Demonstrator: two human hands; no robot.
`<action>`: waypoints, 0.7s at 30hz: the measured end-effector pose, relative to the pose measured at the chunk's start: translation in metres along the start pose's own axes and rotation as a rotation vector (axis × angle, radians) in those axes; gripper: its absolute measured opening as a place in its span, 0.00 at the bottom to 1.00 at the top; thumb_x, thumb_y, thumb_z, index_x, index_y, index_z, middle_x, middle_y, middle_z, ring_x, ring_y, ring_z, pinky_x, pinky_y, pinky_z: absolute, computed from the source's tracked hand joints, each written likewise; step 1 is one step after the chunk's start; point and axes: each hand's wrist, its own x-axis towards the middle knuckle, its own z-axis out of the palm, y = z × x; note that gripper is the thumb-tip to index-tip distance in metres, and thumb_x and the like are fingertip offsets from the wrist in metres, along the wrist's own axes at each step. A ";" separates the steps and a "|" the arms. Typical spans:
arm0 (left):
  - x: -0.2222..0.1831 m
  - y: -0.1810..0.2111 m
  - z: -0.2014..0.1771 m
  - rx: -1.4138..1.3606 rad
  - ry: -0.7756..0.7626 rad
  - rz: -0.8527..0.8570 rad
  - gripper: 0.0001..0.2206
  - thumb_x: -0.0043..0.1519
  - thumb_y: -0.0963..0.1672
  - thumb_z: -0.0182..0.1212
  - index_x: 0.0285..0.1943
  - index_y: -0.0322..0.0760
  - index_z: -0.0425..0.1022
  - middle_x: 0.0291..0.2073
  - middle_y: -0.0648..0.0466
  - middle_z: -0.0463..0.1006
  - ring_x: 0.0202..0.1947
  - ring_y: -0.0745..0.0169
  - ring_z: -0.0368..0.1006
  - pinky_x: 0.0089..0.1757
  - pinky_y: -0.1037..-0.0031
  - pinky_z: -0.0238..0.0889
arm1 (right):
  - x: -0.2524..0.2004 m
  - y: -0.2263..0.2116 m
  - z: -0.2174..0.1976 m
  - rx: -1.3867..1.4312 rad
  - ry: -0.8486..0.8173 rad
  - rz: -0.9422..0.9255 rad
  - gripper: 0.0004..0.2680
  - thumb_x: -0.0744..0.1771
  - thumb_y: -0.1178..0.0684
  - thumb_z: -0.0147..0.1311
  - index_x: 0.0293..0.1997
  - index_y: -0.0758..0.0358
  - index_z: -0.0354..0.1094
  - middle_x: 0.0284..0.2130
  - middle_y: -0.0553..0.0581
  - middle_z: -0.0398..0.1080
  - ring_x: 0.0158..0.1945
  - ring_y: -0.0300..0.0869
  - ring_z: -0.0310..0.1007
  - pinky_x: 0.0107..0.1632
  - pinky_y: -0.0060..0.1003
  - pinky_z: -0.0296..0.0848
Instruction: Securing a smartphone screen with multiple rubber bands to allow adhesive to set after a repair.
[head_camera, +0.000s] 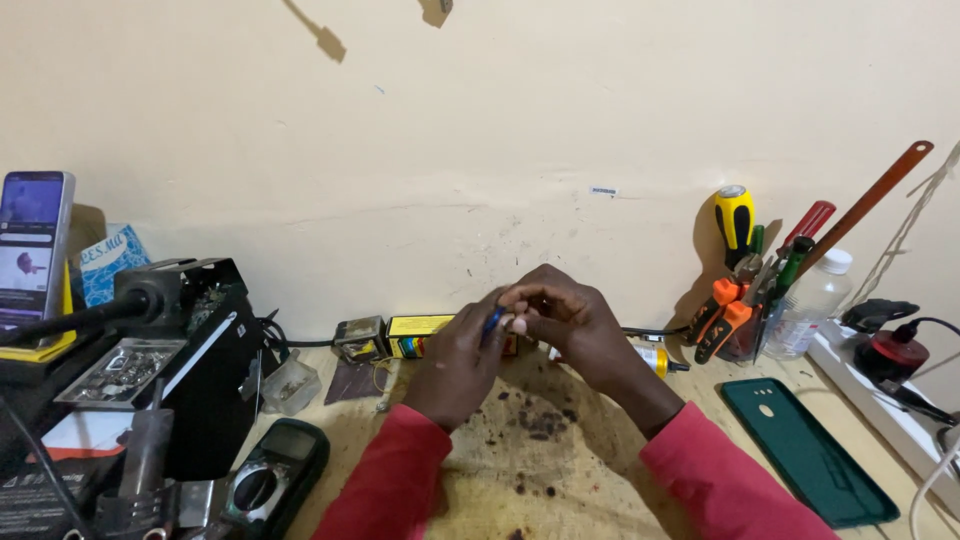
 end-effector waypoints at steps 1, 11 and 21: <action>0.000 0.000 0.001 -0.181 0.069 -0.069 0.20 0.75 0.46 0.50 0.74 0.32 0.69 0.53 0.33 0.80 0.51 0.26 0.80 0.44 0.48 0.79 | -0.001 -0.005 0.000 0.026 0.028 0.047 0.07 0.68 0.63 0.62 0.50 0.71 0.78 0.37 0.57 0.69 0.38 0.37 0.65 0.43 0.38 0.71; 0.009 0.020 -0.011 -1.021 0.357 -0.545 0.21 0.71 0.42 0.56 0.73 0.25 0.71 0.59 0.29 0.82 0.60 0.38 0.81 0.56 0.52 0.75 | 0.002 0.045 0.002 0.216 0.172 0.413 0.10 0.73 0.55 0.53 0.52 0.75 0.77 0.36 0.66 0.77 0.37 0.46 0.78 0.38 0.39 0.80; 0.011 -0.027 0.027 -1.274 0.318 -0.694 0.19 0.68 0.44 0.62 0.68 0.34 0.76 0.53 0.39 0.85 0.29 0.58 0.79 0.33 0.71 0.76 | -0.014 0.053 0.050 0.583 0.182 0.567 0.07 0.64 0.61 0.70 0.42 0.71 0.77 0.29 0.60 0.79 0.33 0.45 0.84 0.37 0.38 0.83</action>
